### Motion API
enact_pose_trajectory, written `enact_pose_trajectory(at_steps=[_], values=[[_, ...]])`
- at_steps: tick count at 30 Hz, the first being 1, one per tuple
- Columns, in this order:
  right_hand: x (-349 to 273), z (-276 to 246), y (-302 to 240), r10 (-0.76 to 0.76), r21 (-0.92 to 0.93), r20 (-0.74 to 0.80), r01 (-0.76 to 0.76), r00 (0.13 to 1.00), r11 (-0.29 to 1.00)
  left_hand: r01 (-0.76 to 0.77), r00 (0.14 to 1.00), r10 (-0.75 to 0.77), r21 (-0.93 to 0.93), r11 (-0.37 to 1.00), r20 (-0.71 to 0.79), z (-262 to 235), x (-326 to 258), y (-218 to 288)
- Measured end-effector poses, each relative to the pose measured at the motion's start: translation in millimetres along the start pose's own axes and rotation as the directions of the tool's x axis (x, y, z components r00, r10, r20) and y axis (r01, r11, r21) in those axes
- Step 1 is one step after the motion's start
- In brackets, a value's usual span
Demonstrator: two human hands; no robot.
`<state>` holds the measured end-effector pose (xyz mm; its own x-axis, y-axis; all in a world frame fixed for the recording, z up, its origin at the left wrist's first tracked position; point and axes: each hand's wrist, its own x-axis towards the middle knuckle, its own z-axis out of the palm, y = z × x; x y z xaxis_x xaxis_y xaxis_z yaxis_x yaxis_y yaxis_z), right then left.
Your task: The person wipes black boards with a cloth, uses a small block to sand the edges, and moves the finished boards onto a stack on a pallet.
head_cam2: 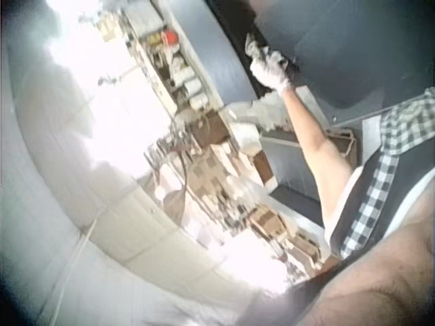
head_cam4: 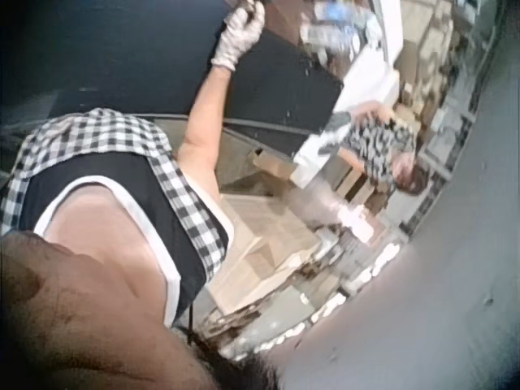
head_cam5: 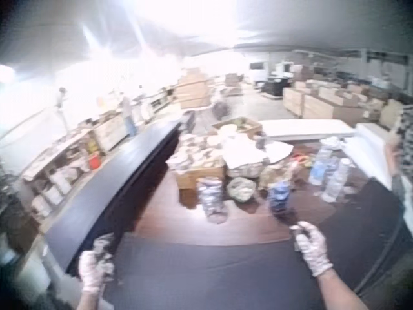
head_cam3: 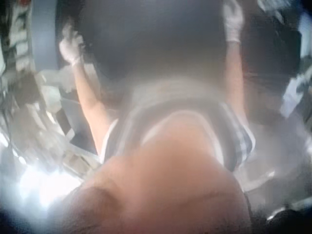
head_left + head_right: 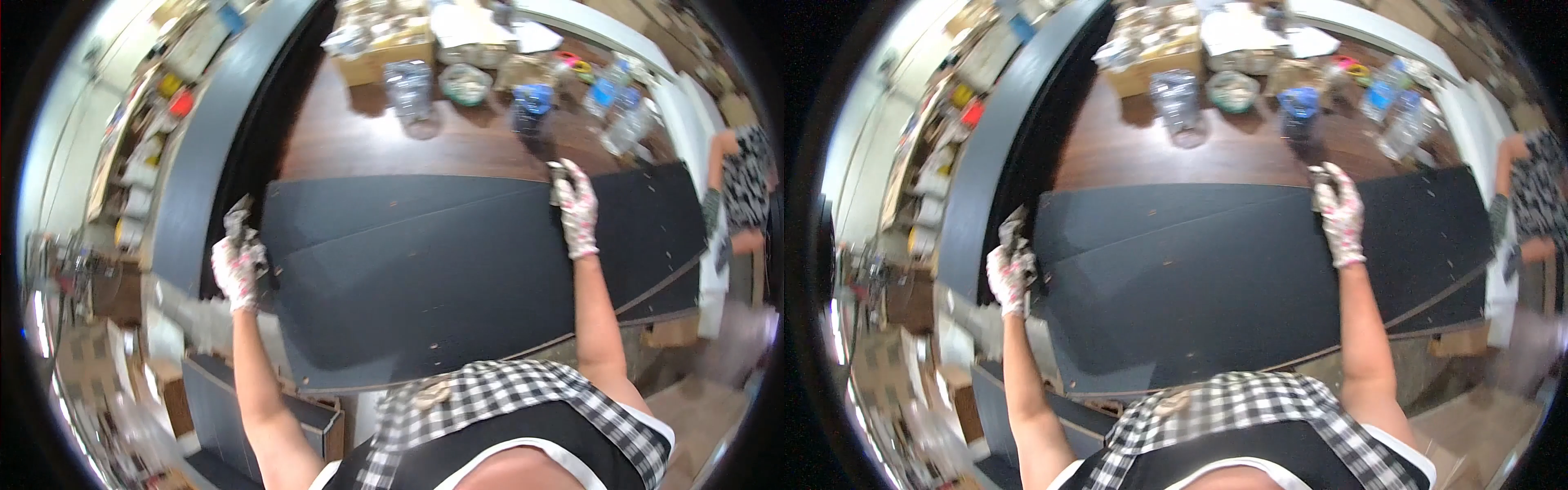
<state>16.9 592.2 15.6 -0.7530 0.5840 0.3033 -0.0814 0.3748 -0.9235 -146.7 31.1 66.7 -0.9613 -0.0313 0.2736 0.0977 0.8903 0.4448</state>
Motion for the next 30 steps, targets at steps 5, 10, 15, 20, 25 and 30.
enact_pose_trajectory(at_steps=[5,10,15,20,25,30], values=[[3.8,16.7,-6.1,0.215,0.226,0.055,-0.222,0.975,0.948,-0.374,0.924,0.38,0.108,0.921,-0.033,35.9,11.8,5.4],[-31.7,-43.8,-14.9,0.266,0.566,0.022,-0.232,0.964,0.791,-0.119,0.959,0.106,-0.035,0.992,-0.264,27.9,-34.2,40.1],[-94.3,-106.2,-15.4,0.388,0.661,-0.113,-0.222,0.915,0.717,0.288,0.956,-0.271,0.178,0.941,-0.114,28.7,-137.5,-33.9],[-118.0,-102.8,-19.2,0.419,0.766,-0.114,-0.189,0.901,0.615,0.295,0.944,-0.313,0.156,0.943,0.107,3.6,-161.9,-22.9],[-120.5,-71.4,-38.9,0.38,0.782,0.027,-0.256,0.925,0.568,0.298,0.915,-0.304,0.062,0.953,0.265,5.7,-167.7,-38.4],[-105.1,-53.7,-54.3,0.386,0.728,0.134,-0.355,0.913,0.587,0.26,0.941,-0.235,-0.073,0.963,0.242,3.6,-175.5,-87.2]])
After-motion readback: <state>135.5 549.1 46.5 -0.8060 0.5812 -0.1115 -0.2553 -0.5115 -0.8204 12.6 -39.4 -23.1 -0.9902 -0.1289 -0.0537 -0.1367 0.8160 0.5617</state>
